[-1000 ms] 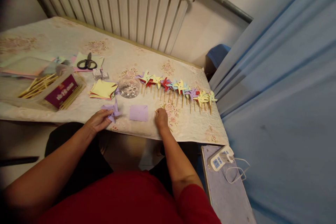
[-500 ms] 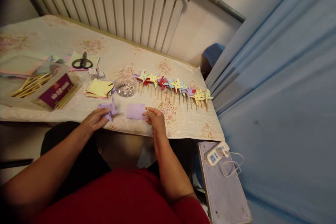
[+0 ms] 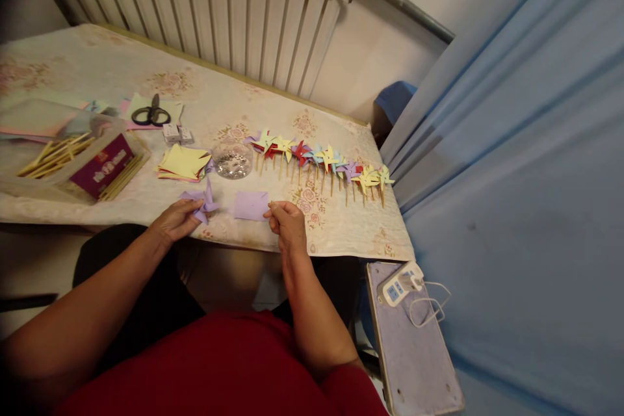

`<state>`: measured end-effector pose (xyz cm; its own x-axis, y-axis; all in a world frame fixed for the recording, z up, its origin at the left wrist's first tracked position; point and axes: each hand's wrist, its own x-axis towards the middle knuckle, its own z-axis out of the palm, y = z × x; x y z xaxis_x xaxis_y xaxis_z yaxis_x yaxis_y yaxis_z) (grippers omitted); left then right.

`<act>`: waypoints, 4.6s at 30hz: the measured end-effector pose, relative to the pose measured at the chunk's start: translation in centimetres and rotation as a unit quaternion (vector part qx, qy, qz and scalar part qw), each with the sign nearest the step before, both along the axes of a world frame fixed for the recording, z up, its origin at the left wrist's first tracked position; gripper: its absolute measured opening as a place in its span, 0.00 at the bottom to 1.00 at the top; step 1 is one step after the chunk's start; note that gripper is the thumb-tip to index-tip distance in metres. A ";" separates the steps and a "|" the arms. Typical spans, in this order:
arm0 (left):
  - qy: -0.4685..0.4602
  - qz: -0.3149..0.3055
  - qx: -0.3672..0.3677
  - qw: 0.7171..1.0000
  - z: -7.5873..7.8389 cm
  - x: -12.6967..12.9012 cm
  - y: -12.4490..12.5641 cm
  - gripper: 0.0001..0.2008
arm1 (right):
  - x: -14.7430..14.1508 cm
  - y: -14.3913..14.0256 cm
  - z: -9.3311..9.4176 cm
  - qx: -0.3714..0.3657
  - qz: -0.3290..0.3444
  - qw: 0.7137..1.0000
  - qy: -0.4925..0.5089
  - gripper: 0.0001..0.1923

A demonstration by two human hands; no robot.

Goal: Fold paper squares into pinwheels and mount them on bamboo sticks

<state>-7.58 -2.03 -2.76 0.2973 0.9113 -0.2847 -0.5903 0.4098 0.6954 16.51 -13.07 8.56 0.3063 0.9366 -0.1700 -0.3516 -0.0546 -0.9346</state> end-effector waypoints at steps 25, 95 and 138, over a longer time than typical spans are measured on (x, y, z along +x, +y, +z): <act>0.026 0.009 0.011 1.000 -0.2 0.0 0.1 0.11 | -0.3 -0.4 -0.2 -0.005 0.012 1.000 0.005 0.10; 0.031 0.012 -0.011 0.999 0.8 0.3 -0.3 0.05 | 0.0 -0.8 -1.0 -0.030 0.008 0.999 0.018 0.10; 0.010 0.007 0.013 1.000 -1.1 -0.1 0.4 0.07 | 0.5 -0.9 -2.2 -0.005 -0.002 1.000 0.029 0.12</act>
<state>-7.68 -1.62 -3.83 0.2793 0.9224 -0.2669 -0.5821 0.3837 0.7168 16.99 -13.95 6.35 0.2996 0.9336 -0.1967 -0.4058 -0.0619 -0.9119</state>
